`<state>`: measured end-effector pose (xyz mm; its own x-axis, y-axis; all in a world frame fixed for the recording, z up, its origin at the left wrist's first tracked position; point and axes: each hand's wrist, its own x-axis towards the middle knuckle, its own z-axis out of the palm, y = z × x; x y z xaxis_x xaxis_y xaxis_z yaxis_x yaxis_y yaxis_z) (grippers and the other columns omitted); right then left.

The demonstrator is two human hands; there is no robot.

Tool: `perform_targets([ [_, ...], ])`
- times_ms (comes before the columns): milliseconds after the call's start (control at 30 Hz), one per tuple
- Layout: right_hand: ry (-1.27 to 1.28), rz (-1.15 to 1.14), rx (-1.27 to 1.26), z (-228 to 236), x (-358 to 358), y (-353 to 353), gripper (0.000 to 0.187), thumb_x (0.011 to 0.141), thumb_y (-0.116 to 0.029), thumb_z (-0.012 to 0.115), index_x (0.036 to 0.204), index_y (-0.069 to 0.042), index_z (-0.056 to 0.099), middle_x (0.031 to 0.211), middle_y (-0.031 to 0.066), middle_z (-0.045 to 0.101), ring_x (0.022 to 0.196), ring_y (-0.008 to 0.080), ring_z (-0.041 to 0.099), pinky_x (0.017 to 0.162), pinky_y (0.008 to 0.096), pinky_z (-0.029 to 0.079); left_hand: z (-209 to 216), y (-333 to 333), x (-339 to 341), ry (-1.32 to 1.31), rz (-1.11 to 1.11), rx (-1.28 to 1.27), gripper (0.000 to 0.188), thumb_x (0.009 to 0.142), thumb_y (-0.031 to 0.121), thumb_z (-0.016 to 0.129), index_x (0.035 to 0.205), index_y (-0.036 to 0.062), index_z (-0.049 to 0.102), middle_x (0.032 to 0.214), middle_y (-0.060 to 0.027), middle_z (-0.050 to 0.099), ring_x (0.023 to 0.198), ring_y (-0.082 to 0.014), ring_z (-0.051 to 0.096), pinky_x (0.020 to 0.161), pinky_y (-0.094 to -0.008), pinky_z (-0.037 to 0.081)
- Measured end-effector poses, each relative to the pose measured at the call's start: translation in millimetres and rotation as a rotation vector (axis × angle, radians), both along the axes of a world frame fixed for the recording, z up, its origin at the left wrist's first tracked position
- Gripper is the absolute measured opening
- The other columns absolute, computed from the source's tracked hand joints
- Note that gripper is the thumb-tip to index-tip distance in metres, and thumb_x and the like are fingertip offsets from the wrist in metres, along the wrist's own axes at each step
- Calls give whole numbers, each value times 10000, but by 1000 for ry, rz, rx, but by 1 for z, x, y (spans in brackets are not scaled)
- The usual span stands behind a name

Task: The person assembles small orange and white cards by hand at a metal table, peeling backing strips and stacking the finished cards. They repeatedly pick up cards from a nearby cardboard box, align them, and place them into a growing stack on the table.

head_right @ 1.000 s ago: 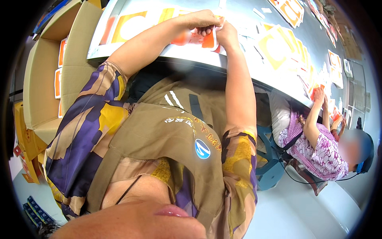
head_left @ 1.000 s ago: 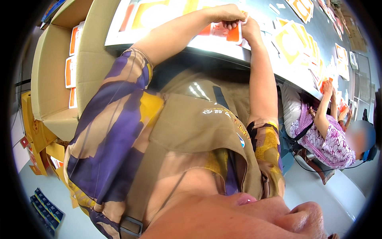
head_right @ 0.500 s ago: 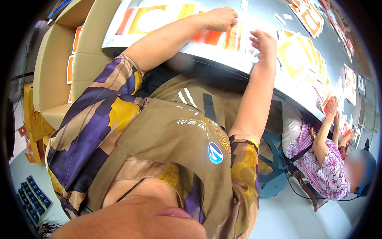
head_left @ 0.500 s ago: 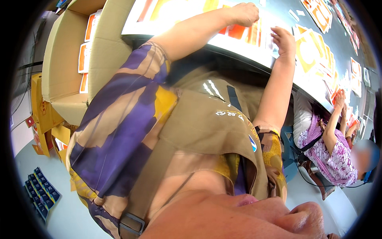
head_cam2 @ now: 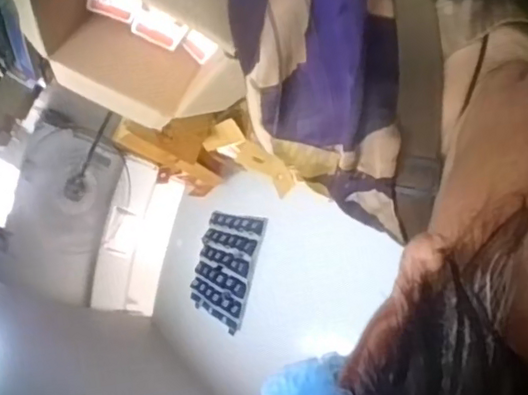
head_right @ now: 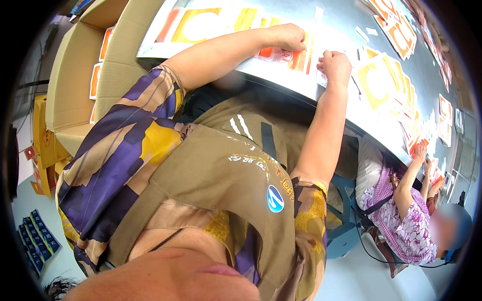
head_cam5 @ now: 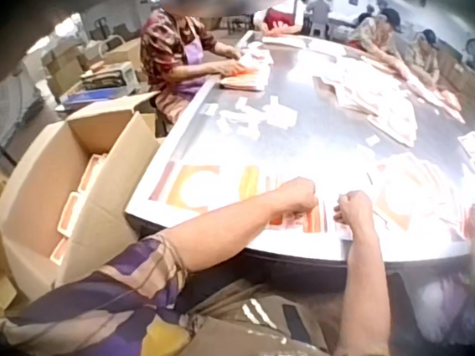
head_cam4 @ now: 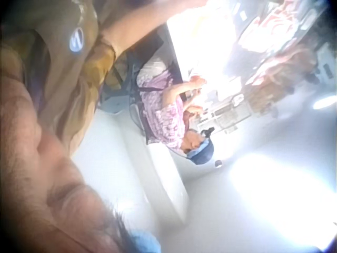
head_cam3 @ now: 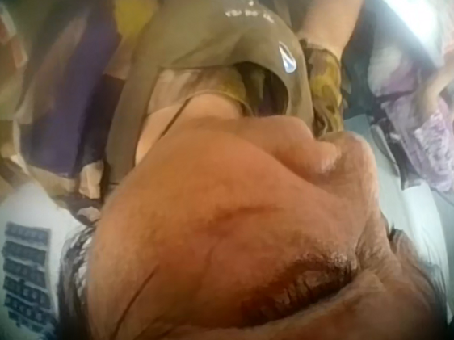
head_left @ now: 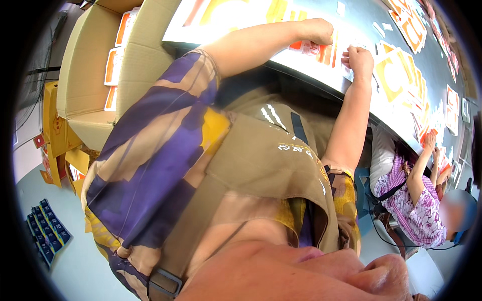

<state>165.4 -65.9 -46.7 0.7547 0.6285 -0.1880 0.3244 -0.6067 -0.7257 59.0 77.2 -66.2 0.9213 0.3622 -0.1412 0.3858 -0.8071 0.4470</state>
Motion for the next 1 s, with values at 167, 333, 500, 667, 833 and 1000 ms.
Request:
perform_targets([
  [167, 178, 58, 63, 1, -7, 2, 302, 934, -169, 484, 995, 70, 660, 872, 157, 705, 707, 193, 700, 590, 274, 551, 20, -6, -4, 142, 111, -264, 461, 935, 339, 446, 761, -24, 670, 644, -159, 629, 486, -241, 600, 517, -343, 507],
  [333, 456, 244, 71, 7, -18, 8, 339, 953, -183, 477, 1023, 116, 623, 915, 194, 694, 732, 227, 703, 596, 280, 556, 9, 5, 0, 149, 173, -372, 521, 959, 403, 385, 827, -2, 684, 658, -143, 627, 502, -238, 589, 539, -349, 502],
  [500, 337, 5, 172, 4, -13, 8, 368, 955, -179, 472, 1106, 143, 563, 959, 223, 680, 779, 256, 703, 636, 299, 568, 22, 2, -2, 125, 216, -126, 577, 933, 520, 413, 871, 28, 708, 770, -145, 676, 683, -260, 664, 695, -386, 519],
  [667, 530, 116, 230, 9, -16, 5, 379, 972, -196, 466, 1145, 133, 541, 1036, 224, 653, 868, 257, 694, 692, 296, 570, 12, 4, -5, 99, 189, -1, 554, 919, 529, 435, 862, 55, 716, 758, -119, 682, 663, -250, 663, 670, -372, 520],
  [833, 683, 197, 182, 10, -16, 13, 354, 988, -180, 427, 1209, 82, 517, 1084, 201, 651, 901, 242, 694, 696, 264, 574, 30, 3, -12, 224, 168, -71, 343, 859, 374, 548, 936, 92, 728, 855, -98, 706, 724, -215, 687, 699, -338, 533],
  [1000, 684, 241, 231, 6, -11, 14, 365, 979, -168, 418, 1229, 81, 508, 1008, 163, 676, 841, 201, 686, 636, 242, 535, 19, 14, -7, 183, 99, -77, 245, 822, 269, 603, 872, 63, 724, 740, -111, 690, 595, -209, 665, 558, -301, 527],
])
